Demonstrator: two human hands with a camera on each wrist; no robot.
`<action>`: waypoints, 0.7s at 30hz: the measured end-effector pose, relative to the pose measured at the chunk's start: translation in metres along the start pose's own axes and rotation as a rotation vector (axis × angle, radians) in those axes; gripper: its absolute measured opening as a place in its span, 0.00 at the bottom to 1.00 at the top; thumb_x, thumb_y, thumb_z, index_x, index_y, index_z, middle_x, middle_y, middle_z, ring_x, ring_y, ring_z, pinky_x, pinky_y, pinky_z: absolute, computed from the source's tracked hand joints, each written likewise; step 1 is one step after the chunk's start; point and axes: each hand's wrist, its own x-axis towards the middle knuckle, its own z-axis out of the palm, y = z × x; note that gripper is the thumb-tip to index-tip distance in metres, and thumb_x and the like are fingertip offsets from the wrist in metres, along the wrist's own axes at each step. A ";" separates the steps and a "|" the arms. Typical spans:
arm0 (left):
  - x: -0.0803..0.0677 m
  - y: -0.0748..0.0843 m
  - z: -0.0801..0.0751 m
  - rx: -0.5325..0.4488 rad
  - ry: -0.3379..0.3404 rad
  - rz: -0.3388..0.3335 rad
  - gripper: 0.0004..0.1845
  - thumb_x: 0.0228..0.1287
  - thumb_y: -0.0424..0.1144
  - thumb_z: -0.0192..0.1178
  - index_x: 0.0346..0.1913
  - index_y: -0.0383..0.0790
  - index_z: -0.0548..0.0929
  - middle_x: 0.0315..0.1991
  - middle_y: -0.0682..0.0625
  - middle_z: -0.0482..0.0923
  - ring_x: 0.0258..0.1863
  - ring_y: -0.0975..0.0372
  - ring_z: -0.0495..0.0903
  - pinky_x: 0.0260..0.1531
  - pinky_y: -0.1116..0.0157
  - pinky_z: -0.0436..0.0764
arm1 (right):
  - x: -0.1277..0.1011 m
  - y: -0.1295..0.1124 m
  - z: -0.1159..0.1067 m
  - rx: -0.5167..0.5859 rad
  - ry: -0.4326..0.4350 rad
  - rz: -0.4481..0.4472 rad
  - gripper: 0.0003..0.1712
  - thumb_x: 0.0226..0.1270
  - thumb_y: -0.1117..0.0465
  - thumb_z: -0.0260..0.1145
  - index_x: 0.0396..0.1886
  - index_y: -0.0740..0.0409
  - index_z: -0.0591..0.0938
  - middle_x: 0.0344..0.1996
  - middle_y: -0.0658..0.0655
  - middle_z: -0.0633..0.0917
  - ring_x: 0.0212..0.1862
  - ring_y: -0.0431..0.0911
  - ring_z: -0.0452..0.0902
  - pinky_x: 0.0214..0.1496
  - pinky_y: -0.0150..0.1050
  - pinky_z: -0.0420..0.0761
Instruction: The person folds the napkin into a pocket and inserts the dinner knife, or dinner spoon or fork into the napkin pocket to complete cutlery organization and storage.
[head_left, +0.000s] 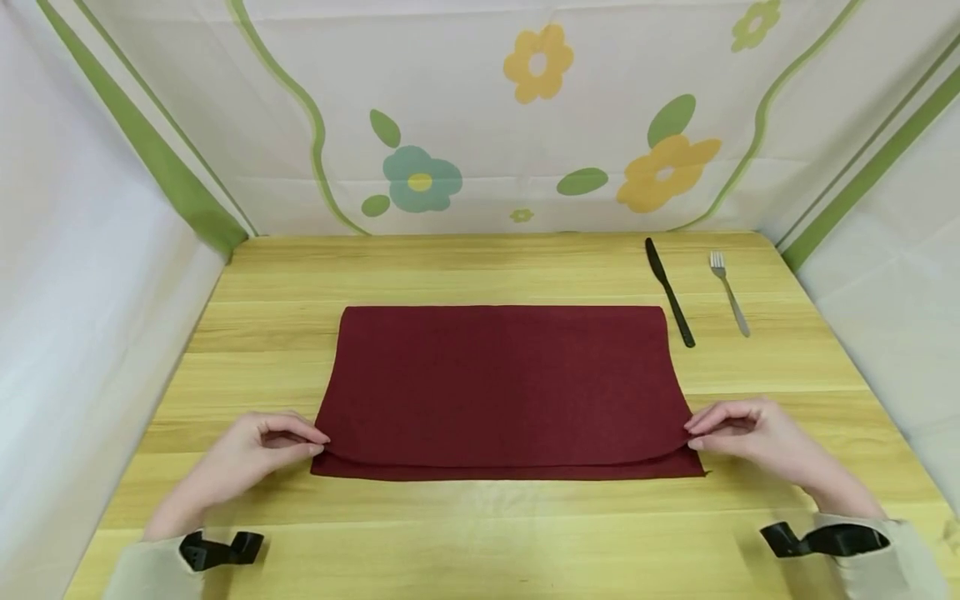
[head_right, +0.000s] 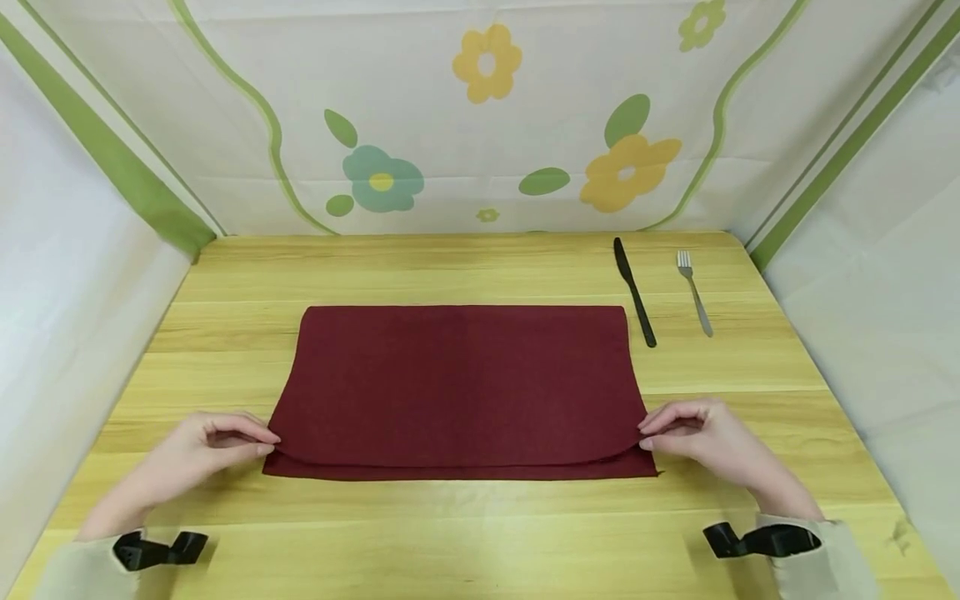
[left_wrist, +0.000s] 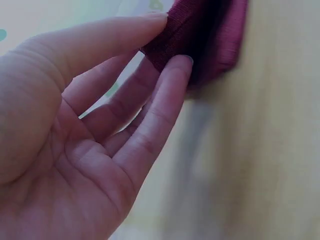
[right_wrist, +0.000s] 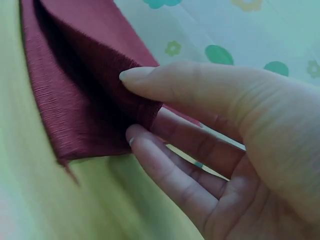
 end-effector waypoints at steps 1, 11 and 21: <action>-0.001 0.002 -0.002 -0.004 0.009 0.006 0.08 0.66 0.27 0.67 0.45 0.38 0.90 0.44 0.48 0.86 0.41 0.64 0.87 0.39 0.68 0.84 | -0.001 -0.001 -0.002 0.005 0.007 -0.006 0.06 0.61 0.73 0.75 0.37 0.65 0.89 0.43 0.58 0.88 0.45 0.41 0.86 0.42 0.35 0.85; -0.005 0.017 -0.012 -0.011 -0.036 -0.038 0.07 0.66 0.31 0.69 0.46 0.38 0.90 0.43 0.48 0.87 0.40 0.58 0.88 0.39 0.66 0.85 | -0.008 -0.007 -0.010 0.014 -0.047 -0.018 0.06 0.62 0.74 0.73 0.37 0.61 0.89 0.43 0.59 0.88 0.44 0.44 0.87 0.41 0.39 0.86; -0.003 0.004 -0.004 -0.019 -0.091 -0.076 0.06 0.63 0.34 0.72 0.42 0.39 0.90 0.38 0.47 0.88 0.35 0.56 0.88 0.36 0.64 0.86 | -0.010 0.001 -0.009 0.015 -0.092 -0.062 0.09 0.62 0.76 0.72 0.37 0.59 0.89 0.43 0.59 0.87 0.44 0.44 0.86 0.43 0.35 0.85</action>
